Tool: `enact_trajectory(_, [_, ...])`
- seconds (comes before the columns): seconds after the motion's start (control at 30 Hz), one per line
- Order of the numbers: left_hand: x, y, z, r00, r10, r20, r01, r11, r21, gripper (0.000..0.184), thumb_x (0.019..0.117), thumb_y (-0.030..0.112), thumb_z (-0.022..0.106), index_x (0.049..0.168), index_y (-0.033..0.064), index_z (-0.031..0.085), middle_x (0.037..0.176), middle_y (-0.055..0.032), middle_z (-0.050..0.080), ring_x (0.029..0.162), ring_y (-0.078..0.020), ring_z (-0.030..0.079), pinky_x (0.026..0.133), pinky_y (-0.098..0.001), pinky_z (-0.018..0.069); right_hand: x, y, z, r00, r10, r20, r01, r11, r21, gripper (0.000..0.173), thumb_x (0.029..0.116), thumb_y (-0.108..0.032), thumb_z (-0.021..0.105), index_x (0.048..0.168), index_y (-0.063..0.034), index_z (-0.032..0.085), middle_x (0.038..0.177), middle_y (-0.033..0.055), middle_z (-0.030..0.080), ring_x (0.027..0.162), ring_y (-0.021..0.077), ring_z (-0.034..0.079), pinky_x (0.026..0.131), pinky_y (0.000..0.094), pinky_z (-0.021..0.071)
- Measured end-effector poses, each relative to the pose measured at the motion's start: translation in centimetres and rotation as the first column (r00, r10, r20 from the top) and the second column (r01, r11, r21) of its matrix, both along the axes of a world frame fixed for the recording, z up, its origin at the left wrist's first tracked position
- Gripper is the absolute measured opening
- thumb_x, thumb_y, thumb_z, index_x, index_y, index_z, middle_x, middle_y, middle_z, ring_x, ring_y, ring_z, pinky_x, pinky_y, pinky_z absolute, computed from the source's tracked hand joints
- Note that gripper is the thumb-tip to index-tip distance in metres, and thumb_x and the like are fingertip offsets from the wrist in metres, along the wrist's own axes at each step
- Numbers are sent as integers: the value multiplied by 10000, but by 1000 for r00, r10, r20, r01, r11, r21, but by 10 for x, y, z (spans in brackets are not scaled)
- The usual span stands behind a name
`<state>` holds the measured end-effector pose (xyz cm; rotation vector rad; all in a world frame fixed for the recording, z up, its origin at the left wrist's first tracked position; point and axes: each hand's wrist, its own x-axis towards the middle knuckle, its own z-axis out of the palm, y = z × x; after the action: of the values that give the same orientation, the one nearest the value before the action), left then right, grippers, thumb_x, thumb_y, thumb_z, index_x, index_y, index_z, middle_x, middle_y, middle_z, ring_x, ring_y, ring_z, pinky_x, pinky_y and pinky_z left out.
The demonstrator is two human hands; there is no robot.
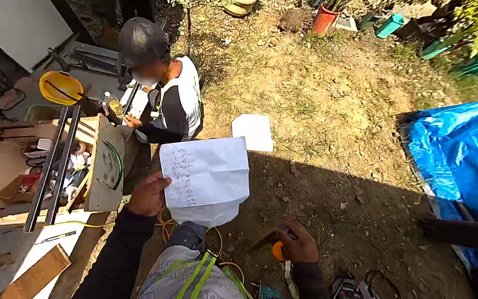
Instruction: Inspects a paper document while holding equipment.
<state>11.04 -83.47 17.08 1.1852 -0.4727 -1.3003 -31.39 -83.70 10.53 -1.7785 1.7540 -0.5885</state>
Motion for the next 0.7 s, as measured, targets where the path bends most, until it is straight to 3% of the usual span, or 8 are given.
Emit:
enact_trajectory(0.2, [6, -195, -24, 996, -72, -54, 65, 990, -126, 273, 988, -42, 409, 1091, -9, 660, 911, -67, 764, 822, -140, 744, 773, -341, 638, -13, -156, -2, 960, -275, -52, 279, 949, 149, 292, 913, -160, 769, 1121, 42, 741, 1118, 258, 708, 1048, 402, 679, 952, 634, 510])
enact_trajectory(0.23, [9, -232, -22, 996, -85, -40, 79, 988, -135, 258, 977, -38, 415, 1075, 6, 649, 895, -47, 763, 810, -127, 741, 762, -331, 636, -15, -184, -3, 946, -324, -20, 324, 937, 127, 269, 906, -155, 771, 1088, 41, 746, 1087, 242, 718, 1027, 373, 688, 944, 608, 522])
enact_trajectory(0.3, [13, -305, -15, 991, -130, -23, 126, 983, -133, 265, 983, -25, 411, 1077, -3, 658, 899, -57, 764, 817, -133, 742, 778, -345, 638, -23, -235, -3, 914, -398, 82, 397, 918, 27, 219, 849, -129, 761, 1002, 27, 754, 1016, 167, 733, 952, 240, 699, 897, 469, 571])
enact_trajectory(0.37, [13, -369, -4, 984, -176, 4, 176, 979, -102, 272, 1004, -24, 406, 1112, -13, 655, 914, -75, 756, 827, -142, 738, 790, -355, 633, -24, -278, 21, 875, -464, 139, 466, 884, 14, 183, 866, -49, 751, 1016, 56, 739, 1021, 168, 719, 927, 200, 684, 884, 418, 568])
enact_trajectory(0.53, [1, -518, 27, 974, -227, 12, 226, 965, -129, 276, 1016, -45, 402, 1119, -14, 656, 909, -86, 751, 809, -143, 732, 775, -348, 631, -40, -376, 45, 877, -465, 118, 475, 876, -77, 209, 848, -65, 750, 1017, 58, 735, 1001, 145, 718, 891, 138, 677, 843, 350, 573])
enact_trajectory(0.7, [-21, -662, 32, 963, -260, 76, 268, 955, -125, 280, 992, -68, 416, 1093, -18, 673, 892, -83, 749, 791, -140, 727, 749, -336, 628, -55, -479, 25, 839, -520, 159, 539, 835, -110, 225, 850, -66, 749, 1029, 66, 720, 1027, 160, 705, 896, 135, 678, 841, 329, 579])
